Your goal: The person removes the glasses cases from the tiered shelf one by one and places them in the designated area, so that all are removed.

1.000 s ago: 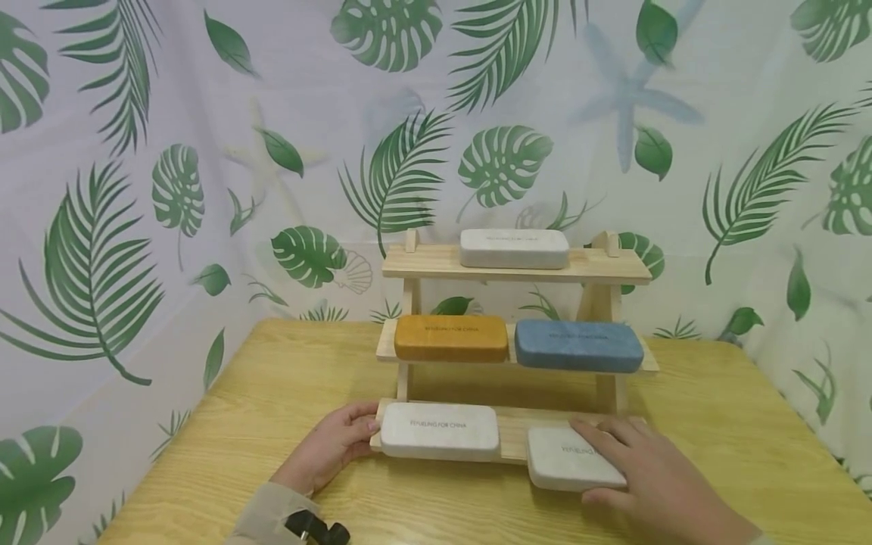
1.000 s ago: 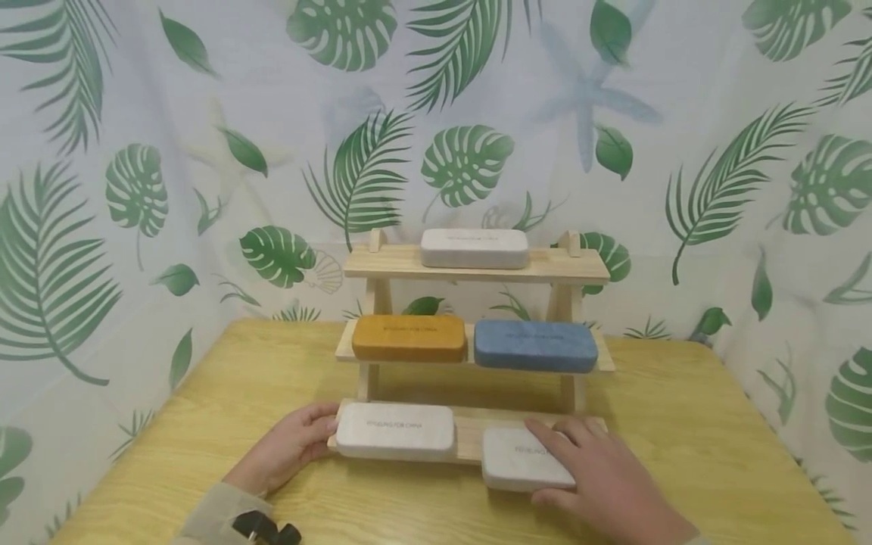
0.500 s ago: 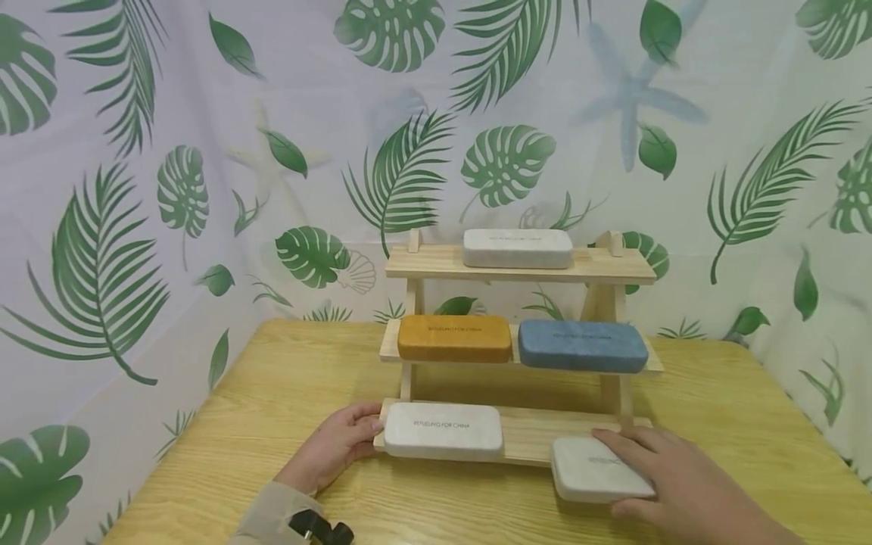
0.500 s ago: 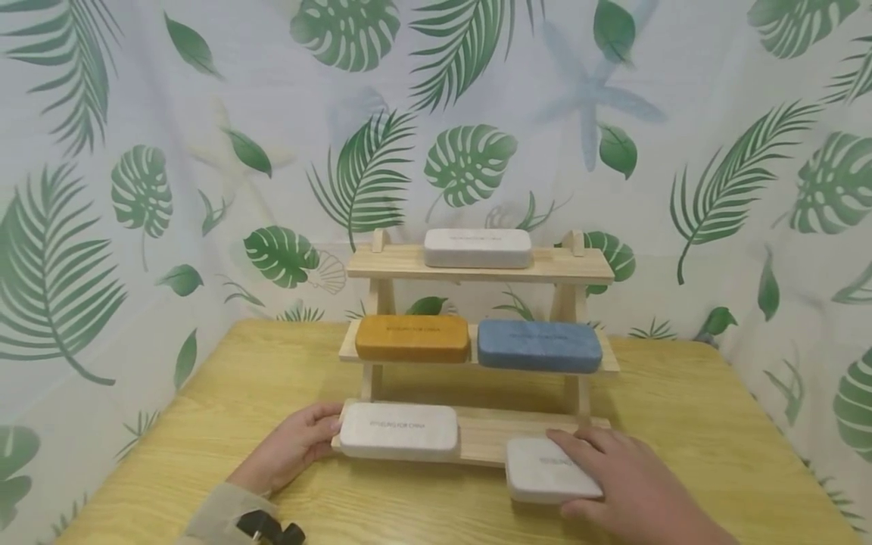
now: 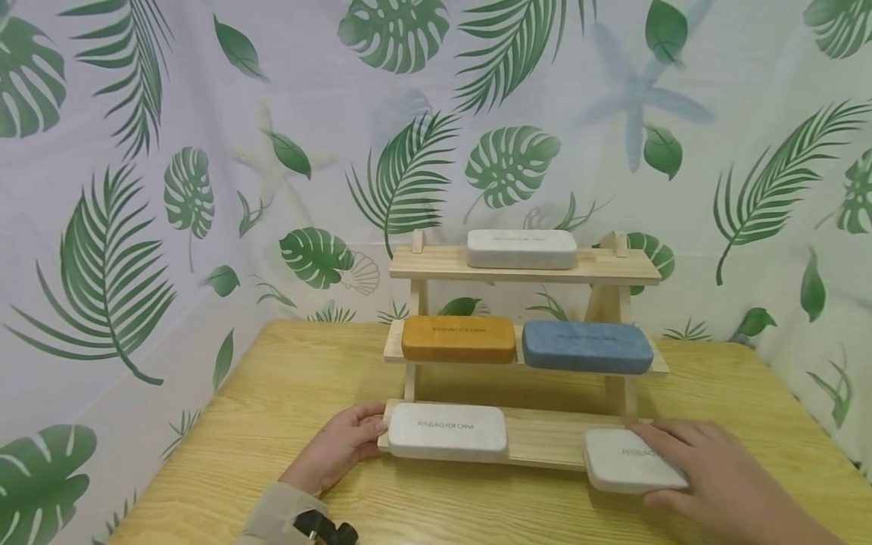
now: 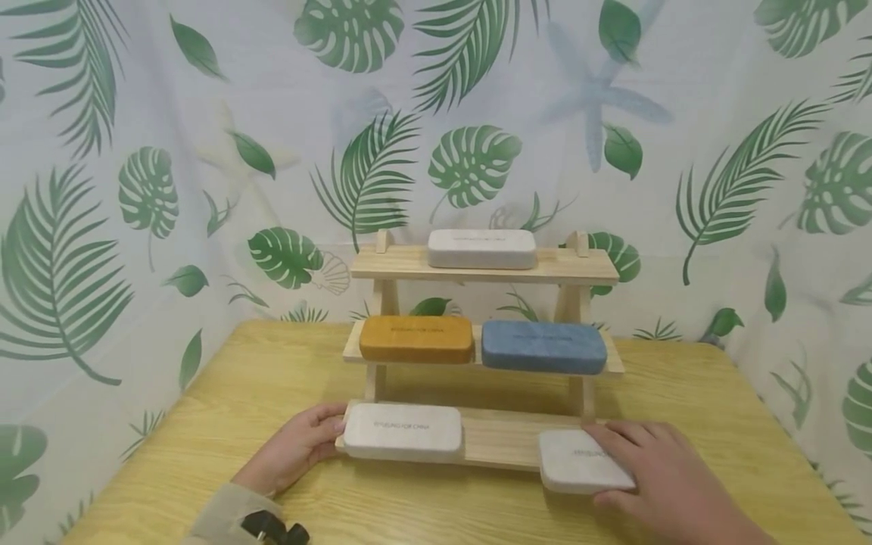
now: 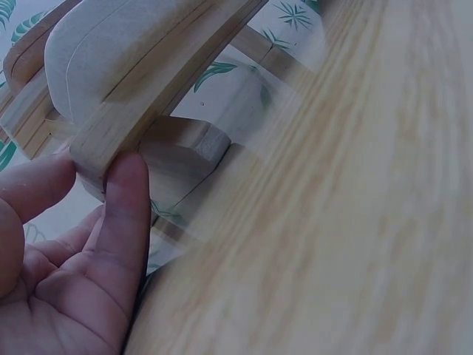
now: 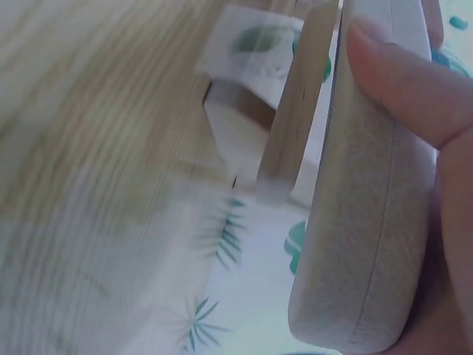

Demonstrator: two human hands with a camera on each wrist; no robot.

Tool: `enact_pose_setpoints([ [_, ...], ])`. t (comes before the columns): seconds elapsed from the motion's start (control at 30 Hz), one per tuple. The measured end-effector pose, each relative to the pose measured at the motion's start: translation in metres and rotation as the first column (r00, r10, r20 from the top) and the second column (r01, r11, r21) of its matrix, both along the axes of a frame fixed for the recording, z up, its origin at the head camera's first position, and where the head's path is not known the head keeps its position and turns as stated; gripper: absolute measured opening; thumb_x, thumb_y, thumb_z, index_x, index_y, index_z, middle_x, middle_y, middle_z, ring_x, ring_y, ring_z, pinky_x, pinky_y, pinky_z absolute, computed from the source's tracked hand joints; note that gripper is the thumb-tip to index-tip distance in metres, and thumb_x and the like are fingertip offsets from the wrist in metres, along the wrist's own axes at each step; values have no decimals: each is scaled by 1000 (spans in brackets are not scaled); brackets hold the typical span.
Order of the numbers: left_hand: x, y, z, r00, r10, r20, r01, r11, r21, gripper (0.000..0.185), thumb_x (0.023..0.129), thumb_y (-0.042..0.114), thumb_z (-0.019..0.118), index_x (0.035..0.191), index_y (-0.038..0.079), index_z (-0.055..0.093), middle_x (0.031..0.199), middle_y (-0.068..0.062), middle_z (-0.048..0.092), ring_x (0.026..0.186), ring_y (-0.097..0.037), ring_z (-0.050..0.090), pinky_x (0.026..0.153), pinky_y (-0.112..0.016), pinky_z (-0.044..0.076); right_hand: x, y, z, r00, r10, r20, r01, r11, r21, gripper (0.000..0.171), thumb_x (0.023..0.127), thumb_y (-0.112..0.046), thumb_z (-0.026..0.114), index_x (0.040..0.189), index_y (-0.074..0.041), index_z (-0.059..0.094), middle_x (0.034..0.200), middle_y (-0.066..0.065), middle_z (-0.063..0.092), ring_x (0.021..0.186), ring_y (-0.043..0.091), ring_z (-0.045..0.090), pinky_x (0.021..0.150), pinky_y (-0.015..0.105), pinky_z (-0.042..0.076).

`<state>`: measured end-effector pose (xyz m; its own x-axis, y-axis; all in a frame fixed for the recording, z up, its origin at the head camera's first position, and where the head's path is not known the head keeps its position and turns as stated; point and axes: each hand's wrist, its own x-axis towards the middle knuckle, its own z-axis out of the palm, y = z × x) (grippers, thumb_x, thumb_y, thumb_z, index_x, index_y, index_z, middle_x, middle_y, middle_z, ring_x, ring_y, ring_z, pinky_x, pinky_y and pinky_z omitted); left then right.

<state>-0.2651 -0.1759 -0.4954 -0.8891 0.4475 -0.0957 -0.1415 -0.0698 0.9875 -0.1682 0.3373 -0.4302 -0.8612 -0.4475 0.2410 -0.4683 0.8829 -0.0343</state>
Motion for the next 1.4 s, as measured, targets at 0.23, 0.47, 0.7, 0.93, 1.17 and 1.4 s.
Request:
enact_pose_setpoints([
  [0.23,-1,-2,-1,1000,-14,-2,14,1000,-5,60,106,17,57,151,-13,30,133,-21,59,115,-27,62,94,-38,54,-4,21,-1,998,-50,-24,50,999,0,86,76,-68,75,142,-17,58,124,7,64,107,37,60,85,59,47],
  [0.47,-3,-3,-4,999,-31,-11,30,999,-28,59,107,20,57,152,-10,33,137,-21,56,117,-28,61,93,-38,54,-9,43,1,995,-96,2,96,995,-18,87,74,-67,78,142,-16,58,125,12,62,107,40,59,83,60,49],
  [0.7,-2,-4,-2,1000,-21,-11,21,999,-25,58,107,19,56,151,-11,33,135,-21,57,117,-28,62,94,-38,54,-18,65,5,987,-157,44,158,987,-21,91,75,-61,81,144,-9,54,126,22,60,107,46,57,80,61,49],
  [0.93,-1,-2,0,1000,-23,-12,23,999,-31,58,107,19,56,151,-12,33,136,-21,56,116,-27,62,94,-38,54,-26,80,6,977,-210,44,210,978,13,93,75,-60,82,145,-7,53,126,28,58,106,50,55,79,64,47],
  [1.17,-1,-2,0,1000,-13,-16,13,999,-36,57,107,19,56,150,-12,34,134,-19,58,114,-26,63,93,-37,54,-41,92,3,980,-197,34,197,980,10,91,76,-49,87,146,-4,50,127,30,55,106,51,54,79,64,46],
  [1.4,-2,-3,-3,1000,-15,-11,15,1000,-23,57,107,18,56,150,-11,34,134,-19,59,115,-27,62,94,-39,54,-59,106,-4,979,-188,82,186,982,26,93,79,-49,84,150,-2,45,129,33,54,108,52,54,79,62,48],
])
